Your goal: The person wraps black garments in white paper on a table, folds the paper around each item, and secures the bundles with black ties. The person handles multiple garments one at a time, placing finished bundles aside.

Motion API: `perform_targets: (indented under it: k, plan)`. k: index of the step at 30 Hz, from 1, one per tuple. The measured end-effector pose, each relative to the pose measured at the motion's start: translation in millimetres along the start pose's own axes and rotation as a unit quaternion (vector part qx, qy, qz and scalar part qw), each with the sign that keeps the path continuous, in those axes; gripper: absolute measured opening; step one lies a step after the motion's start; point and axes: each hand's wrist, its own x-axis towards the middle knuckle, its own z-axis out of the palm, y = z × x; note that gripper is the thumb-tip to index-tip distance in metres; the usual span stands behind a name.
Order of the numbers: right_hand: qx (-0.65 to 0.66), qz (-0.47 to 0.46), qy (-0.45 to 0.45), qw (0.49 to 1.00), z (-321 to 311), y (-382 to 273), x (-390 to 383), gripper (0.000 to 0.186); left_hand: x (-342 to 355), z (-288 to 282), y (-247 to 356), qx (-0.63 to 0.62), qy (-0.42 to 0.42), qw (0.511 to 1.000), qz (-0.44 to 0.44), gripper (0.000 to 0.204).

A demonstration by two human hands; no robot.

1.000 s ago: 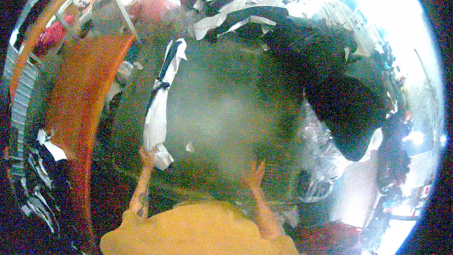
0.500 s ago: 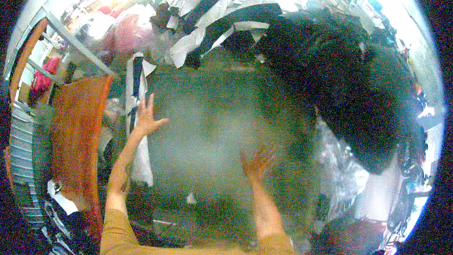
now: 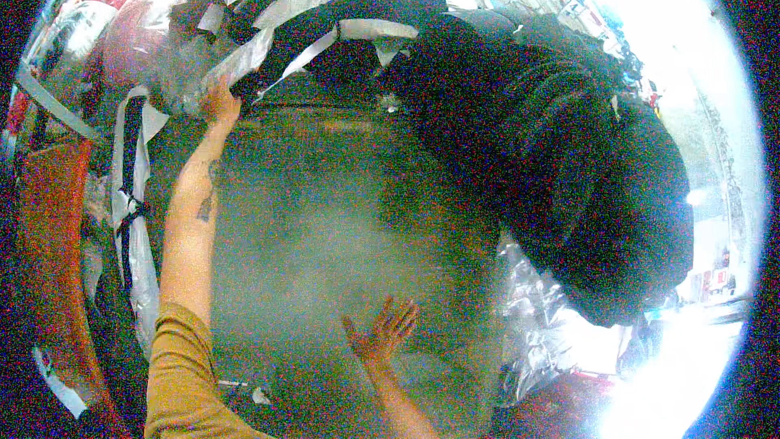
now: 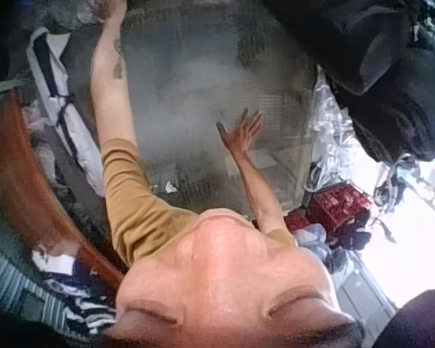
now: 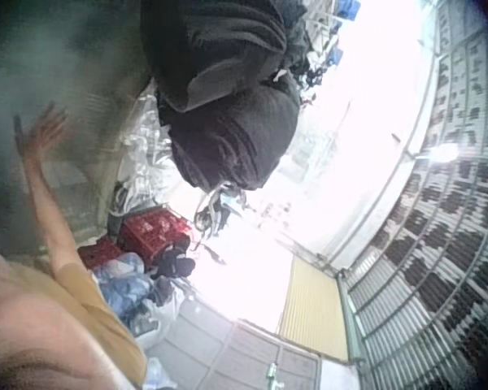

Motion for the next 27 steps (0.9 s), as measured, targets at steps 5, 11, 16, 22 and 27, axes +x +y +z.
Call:
perform_targets:
  k: [5,11,16,22,27]
  plan:
    - [-0.001,-0.003,0.045,0.999,4.6,-2.8,-2.1,0.115,-24.5,-173.4,73.6,-0.061,-0.032,0.985,0.159,0.052]
    - [0.051,0.048,0.0,0.998,-10.9,-9.5,-1.9,0.112,-241.1,-337.6,51.3,-0.243,-0.114,0.954,0.135,0.059]
    - [0.042,0.036,0.02,0.998,0.1,0.1,-5.3,0.112,-482.3,-450.4,-64.4,-0.116,-0.291,0.949,0.04,0.054]
    - [0.042,0.053,0.004,0.998,-13.3,-8.6,-7.9,0.112,-571.2,-561.9,-122.4,0.055,-0.625,0.775,-0.078,0.117]
    - [0.062,0.055,0.0,0.997,-16.5,-12.2,-7.0,0.111,-465.5,-508.0,-45.4,-0.026,-0.391,0.92,0.0,0.089]
